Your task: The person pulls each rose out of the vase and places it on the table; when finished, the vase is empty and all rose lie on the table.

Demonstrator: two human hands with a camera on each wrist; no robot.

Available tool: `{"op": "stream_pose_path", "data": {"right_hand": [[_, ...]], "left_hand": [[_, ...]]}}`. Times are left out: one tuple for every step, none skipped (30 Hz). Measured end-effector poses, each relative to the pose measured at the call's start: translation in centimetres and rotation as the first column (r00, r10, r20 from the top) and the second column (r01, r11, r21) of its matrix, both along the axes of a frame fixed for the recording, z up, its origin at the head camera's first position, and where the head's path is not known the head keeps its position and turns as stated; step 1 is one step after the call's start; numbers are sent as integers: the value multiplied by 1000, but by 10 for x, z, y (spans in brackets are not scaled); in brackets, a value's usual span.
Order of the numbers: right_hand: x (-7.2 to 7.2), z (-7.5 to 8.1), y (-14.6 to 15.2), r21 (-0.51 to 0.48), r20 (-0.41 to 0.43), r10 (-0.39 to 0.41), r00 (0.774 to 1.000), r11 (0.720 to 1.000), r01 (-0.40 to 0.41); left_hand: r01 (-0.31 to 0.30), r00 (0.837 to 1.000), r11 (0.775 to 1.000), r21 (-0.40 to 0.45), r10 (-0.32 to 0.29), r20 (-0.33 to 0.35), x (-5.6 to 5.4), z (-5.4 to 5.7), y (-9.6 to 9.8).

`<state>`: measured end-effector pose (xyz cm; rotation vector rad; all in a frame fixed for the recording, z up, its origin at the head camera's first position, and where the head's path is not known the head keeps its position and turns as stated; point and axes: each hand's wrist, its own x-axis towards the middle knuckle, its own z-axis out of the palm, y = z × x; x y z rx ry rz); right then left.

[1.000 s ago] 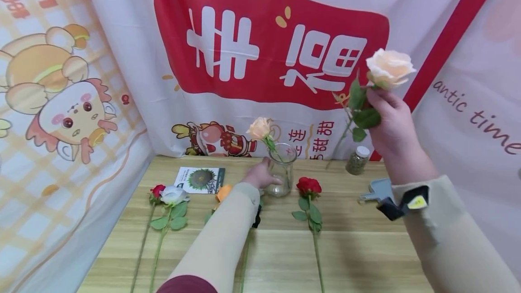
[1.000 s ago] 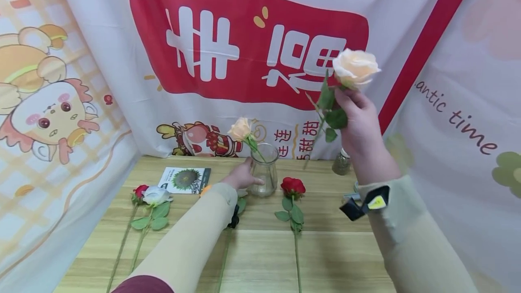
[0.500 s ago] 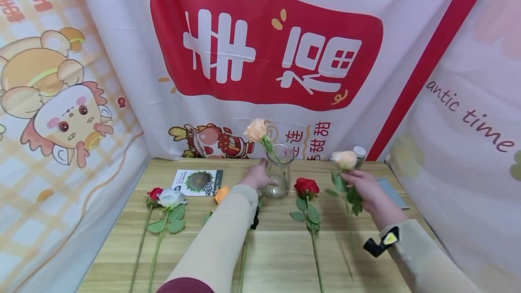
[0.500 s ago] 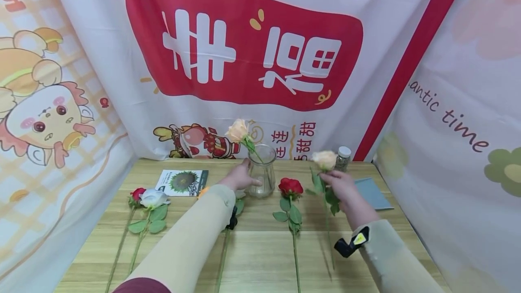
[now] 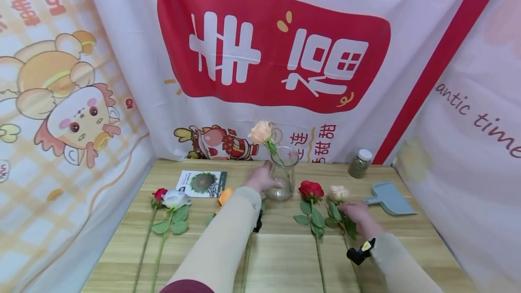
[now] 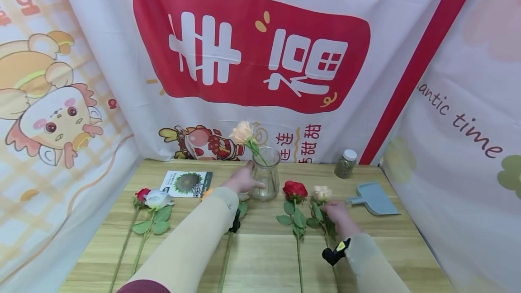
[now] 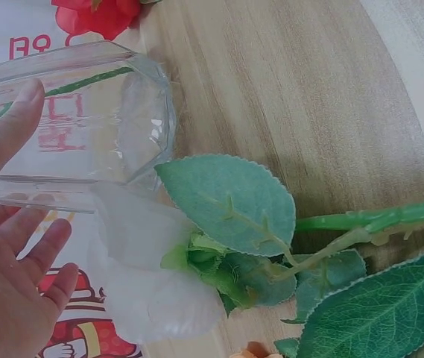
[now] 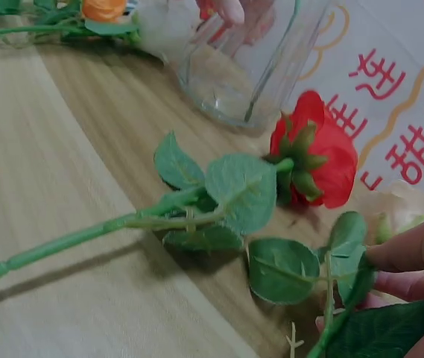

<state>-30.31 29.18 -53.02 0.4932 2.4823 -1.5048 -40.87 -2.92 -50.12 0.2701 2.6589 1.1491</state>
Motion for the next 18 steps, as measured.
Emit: {"op": "stream_pose_path", "data": {"right_hand": [[0,-2,1,-5,2,-3,1000,1000,3],[1,-3,2,-5,1,-5,1000,1000,5],[1,-4,2,-3,5,-9,1000,1000,9],[1,-4,2,2,11,-16,1000,1000,16],[1,-5,3,12,16,-16,1000,1000,16],[1,-6,3,28,17,-21,1000,999,20],[0,-5,3,49,19,-19,1000,999,18],[0,-5,3,65,14,-25,1000,998,24],[0,-5,3,92,-11,-35,999,995,35],[-1,-4,2,114,-36,-54,998,992,58],[-2,-2,2,132,-64,-77,995,988,85],[-3,0,1,153,-92,-101,991,982,115],[-5,4,0,166,-127,-125,984,975,145],[-8,8,-2,169,-161,-142,977,971,169],[-11,14,-5,175,-181,-155,971,967,187],[-15,20,-8,164,-190,-167,968,966,199],[-20,27,-12,154,-212,-167,963,967,201],[-26,34,-17,145,-226,-166,960,969,201]], "left_hand": [[2,1000,1000,4,-2,-2,0,0,0],[2,1000,1000,2,-2,-4,0,0,0],[3,1000,1000,1,-3,-9,0,0,0],[1,1000,1000,5,-1,-12,1,0,0],[0,1000,1000,5,0,-13,1,0,0],[0,1000,1000,7,0,-13,1,0,0],[0,1000,1000,7,0,-14,1,0,-1],[0,1000,1000,2,0,-18,1,1,-1],[0,1000,1000,-1,0,-21,2,1,-1],[1,1000,1000,-1,-1,-20,2,1,-1],[5,1000,1000,-5,-6,-18,2,1,-2],[8,1000,1000,-11,-8,-16,2,1,-2],[9,1000,1000,-11,-9,-16,2,2,-2],[11,1000,1000,-9,-11,-15,3,3,-2],[13,1000,1000,-6,-13,-13,3,4,-2],[14,1000,1000,-2,-14,-12,4,4,-2],[15,1000,1000,0,-15,-11,4,5,-2],[14,1000,1000,5,-14,-11,5,5,-2]]}}
